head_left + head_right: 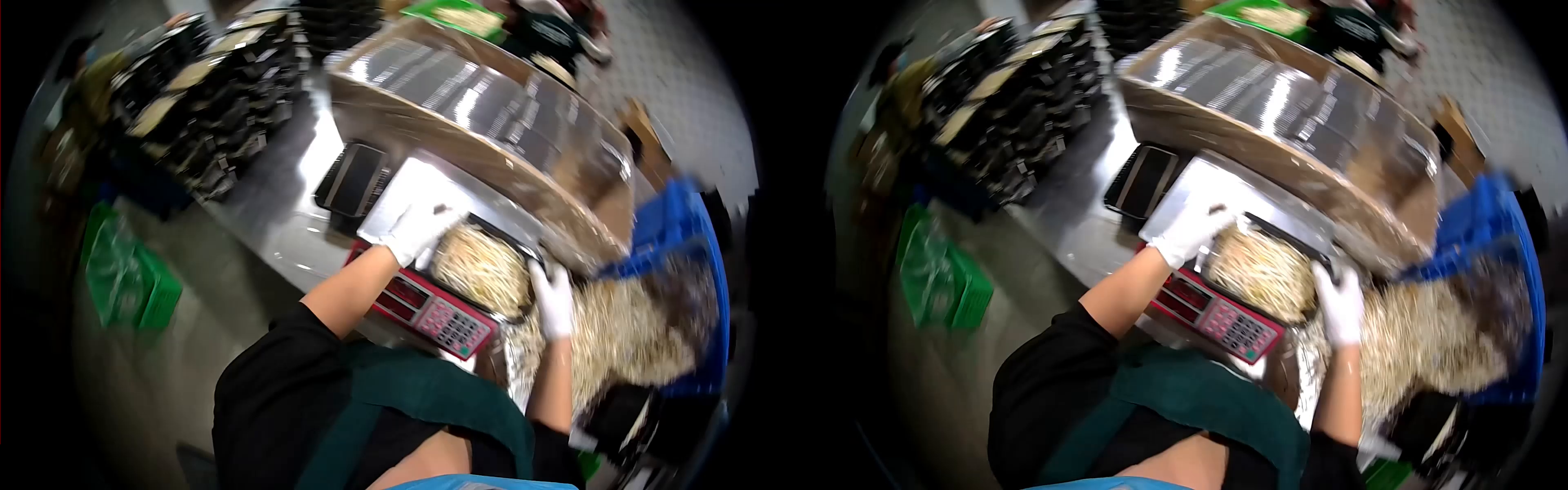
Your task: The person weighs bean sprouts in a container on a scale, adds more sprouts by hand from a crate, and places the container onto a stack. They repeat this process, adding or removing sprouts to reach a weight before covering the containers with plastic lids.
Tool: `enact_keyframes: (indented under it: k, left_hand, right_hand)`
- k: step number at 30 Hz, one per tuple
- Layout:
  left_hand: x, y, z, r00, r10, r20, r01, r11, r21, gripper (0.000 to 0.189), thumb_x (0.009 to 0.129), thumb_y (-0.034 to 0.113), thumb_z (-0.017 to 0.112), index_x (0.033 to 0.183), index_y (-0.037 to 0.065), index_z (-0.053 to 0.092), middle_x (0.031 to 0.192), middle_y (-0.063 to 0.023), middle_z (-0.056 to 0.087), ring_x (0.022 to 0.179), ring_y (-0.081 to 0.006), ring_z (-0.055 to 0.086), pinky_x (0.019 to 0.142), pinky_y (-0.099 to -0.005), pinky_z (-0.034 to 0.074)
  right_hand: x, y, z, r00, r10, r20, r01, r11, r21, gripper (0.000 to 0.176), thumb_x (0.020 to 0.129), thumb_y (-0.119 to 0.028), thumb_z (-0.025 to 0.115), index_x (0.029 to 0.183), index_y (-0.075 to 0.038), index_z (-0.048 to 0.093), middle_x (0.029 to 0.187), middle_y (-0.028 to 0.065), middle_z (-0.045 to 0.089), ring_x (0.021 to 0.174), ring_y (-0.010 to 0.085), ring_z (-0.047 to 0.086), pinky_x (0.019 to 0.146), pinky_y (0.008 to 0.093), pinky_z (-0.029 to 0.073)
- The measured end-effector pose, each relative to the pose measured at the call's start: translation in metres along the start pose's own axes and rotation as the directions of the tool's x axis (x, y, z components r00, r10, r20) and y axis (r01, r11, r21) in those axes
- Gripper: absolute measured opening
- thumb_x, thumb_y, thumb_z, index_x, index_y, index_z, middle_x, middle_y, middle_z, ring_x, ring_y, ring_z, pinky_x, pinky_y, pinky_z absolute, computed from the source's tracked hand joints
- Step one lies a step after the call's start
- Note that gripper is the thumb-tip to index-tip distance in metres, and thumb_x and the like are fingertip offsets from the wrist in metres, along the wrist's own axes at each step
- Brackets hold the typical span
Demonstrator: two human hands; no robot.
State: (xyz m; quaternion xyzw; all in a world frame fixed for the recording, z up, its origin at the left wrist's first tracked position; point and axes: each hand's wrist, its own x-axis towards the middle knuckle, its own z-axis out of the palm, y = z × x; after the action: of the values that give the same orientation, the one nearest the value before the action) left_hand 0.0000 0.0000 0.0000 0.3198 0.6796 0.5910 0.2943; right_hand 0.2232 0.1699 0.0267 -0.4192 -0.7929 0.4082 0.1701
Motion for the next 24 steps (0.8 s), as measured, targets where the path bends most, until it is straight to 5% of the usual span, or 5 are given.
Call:
enact_keyframes:
  k: [3, 7, 12, 15, 24]
  left_hand:
    - [-0.077, 0.050, -0.062, 0.925, -0.281, 0.256, 0.259, 0.959, 0.116, 0.038, 0.088, 0.039, 0.062, 0.097, 0.003, 0.067, 0.084, -0.0071, 0.067, 0.068, -0.0105, 0.061, 0.054, -0.0229, 0.048]
    - [-0.077, 0.006, -0.012, 0.897, -0.330, 0.296, 0.432, 0.800, -0.417, 0.037, 0.089, 0.033, 0.060, 0.090, -0.004, 0.061, 0.070, -0.0134, 0.068, 0.058, -0.0177, 0.066, 0.045, -0.0218, 0.045]
    - [-0.069, -0.004, -0.004, 0.910, -0.322, 0.260, 0.404, 0.828, -0.388, 0.050, 0.089, 0.048, 0.057, 0.075, 0.000, 0.063, 0.065, -0.0127, 0.067, 0.056, -0.0181, 0.066, 0.040, -0.0229, 0.045]
    - [-0.086, 0.009, 0.004, 0.919, -0.296, 0.259, 0.371, 0.871, -0.321, 0.064, 0.084, 0.061, 0.054, 0.071, 0.000, 0.065, 0.068, -0.0144, 0.067, 0.058, -0.0188, 0.067, 0.043, -0.0256, 0.049]
    - [-0.197, -0.037, -0.077, 0.910, -0.390, 0.141, 0.412, 0.811, -0.415, 0.045, 0.093, 0.043, 0.053, 0.085, 0.002, 0.070, 0.084, -0.0085, 0.071, 0.075, -0.0142, 0.067, 0.061, -0.0231, 0.049]
  right_hand:
    - [-0.067, 0.012, 0.013, 0.815, 0.231, 0.531, -0.396, 0.891, 0.222, 0.033, 0.088, -0.030, 0.063, 0.078, 0.002, 0.065, 0.064, 0.0117, 0.065, 0.058, 0.0152, 0.061, 0.060, 0.0261, 0.049]
    - [-0.066, 0.017, 0.023, 0.895, 0.130, 0.426, -0.416, 0.586, 0.695, 0.030, 0.093, -0.020, 0.057, 0.075, 0.004, 0.062, 0.058, 0.0124, 0.062, 0.044, 0.0175, 0.058, 0.043, 0.0263, 0.046]
    - [-0.024, -0.003, -0.013, 0.970, -0.207, 0.125, 0.237, 0.913, -0.332, 0.037, 0.088, -0.030, 0.062, 0.097, 0.006, 0.060, 0.093, 0.0188, 0.064, 0.085, 0.0247, 0.061, 0.073, 0.0372, 0.050]
    - [0.025, -0.091, 0.010, 0.495, -0.859, -0.135, 0.706, 0.487, -0.514, 0.050, 0.084, -0.033, 0.065, 0.117, 0.003, 0.053, 0.105, 0.0191, 0.059, 0.095, 0.0298, 0.056, 0.084, 0.0394, 0.045]
    - [0.041, -0.078, 0.099, 0.724, -0.673, 0.153, 0.643, 0.577, -0.503, 0.033, 0.089, -0.033, 0.058, 0.100, -0.002, 0.061, 0.091, 0.0225, 0.063, 0.086, 0.0376, 0.060, 0.076, 0.0452, 0.047]
